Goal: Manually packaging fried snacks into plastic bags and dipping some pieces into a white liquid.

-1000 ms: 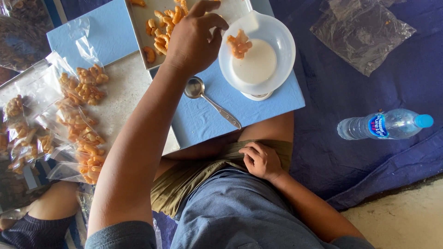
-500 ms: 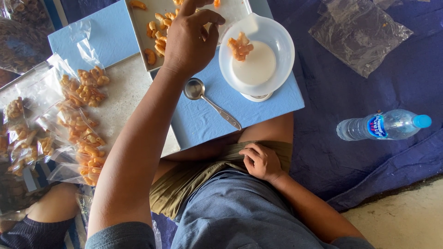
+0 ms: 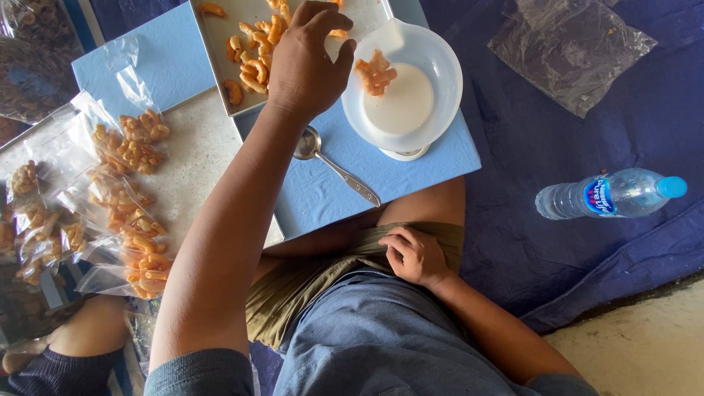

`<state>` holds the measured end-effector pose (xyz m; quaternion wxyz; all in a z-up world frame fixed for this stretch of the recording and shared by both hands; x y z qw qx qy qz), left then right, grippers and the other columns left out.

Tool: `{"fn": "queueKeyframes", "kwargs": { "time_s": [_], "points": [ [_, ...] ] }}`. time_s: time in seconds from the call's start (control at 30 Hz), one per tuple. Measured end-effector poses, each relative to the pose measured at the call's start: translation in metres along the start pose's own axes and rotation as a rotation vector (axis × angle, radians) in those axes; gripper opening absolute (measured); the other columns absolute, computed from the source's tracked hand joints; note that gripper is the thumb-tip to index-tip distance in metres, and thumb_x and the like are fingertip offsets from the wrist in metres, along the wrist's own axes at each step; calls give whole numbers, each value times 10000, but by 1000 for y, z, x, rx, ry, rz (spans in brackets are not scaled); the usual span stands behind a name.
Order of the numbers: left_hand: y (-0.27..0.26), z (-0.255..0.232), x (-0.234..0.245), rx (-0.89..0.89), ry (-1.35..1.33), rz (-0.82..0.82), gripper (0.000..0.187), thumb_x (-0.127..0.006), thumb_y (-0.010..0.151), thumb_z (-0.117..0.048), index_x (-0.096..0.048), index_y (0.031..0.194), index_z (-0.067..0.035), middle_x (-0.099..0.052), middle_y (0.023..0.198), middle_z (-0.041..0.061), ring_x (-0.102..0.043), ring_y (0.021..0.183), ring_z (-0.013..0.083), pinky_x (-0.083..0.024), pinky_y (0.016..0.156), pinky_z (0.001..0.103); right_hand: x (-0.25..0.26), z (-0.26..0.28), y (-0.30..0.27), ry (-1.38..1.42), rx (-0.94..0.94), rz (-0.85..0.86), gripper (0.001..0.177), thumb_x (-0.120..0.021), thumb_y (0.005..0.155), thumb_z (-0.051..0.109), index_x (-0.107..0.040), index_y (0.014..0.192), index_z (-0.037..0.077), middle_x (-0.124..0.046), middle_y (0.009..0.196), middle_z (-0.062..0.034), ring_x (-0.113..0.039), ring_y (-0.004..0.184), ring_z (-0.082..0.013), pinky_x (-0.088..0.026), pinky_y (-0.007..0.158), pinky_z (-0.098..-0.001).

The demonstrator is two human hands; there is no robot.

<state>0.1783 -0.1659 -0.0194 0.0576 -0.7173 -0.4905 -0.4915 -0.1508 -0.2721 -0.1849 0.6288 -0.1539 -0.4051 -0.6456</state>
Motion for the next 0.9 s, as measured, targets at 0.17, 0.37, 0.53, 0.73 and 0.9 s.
{"fn": "queueKeyframes", "kwargs": {
  "time_s": [0.17,0.37,0.53,0.73,0.9],
  "points": [
    [0,3,-6,100,44,55,232,-792,941,-234,-750,1116,-88,-678,1220,108,-739,961,290,-627,732,400,0,0,0,-3,-1,5,160,-654,837,38,-734,927,144,-699,993,-2,-664,720,-155,-558,551,-279],
    [0,3,-9,277,58,167,324,-784,907,-375,-777,1097,-113,-784,1104,57,-760,923,260,-614,694,427,-1,-1,-1,1,-10,2,172,-644,832,40,-733,927,154,-697,988,4,-654,706,-157,-538,526,-284],
    [-1,5,-9,237,14,228,200,-788,910,-252,-799,1016,-84,-820,987,54,-793,857,210,-633,670,387,-1,-1,-1,-2,-13,18,165,-645,836,54,-731,934,155,-701,999,7,-648,689,-155,-532,513,-283],
    [-1,8,-9,201,48,196,123,-780,929,-200,-818,974,-93,-820,898,34,-794,751,177,-635,620,351,-2,-2,-1,-8,-7,8,169,-644,839,54,-736,932,161,-701,993,7,-668,727,-163,-546,532,-292],
    [-6,-4,13,-55,-105,-8,80,-694,950,-122,-719,906,-60,-808,870,50,-811,713,204,-614,536,340,5,2,3,123,11,-33,186,-651,853,-13,-726,936,135,-685,972,-22,-661,720,-156,-545,535,-264]
  ]
}}
Point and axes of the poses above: each hand's wrist, its own y-axis towards the middle knuckle, its own x-axis out of the back of the hand, z = x × y, the point moved 1 cm from there along y, towards the middle knuckle
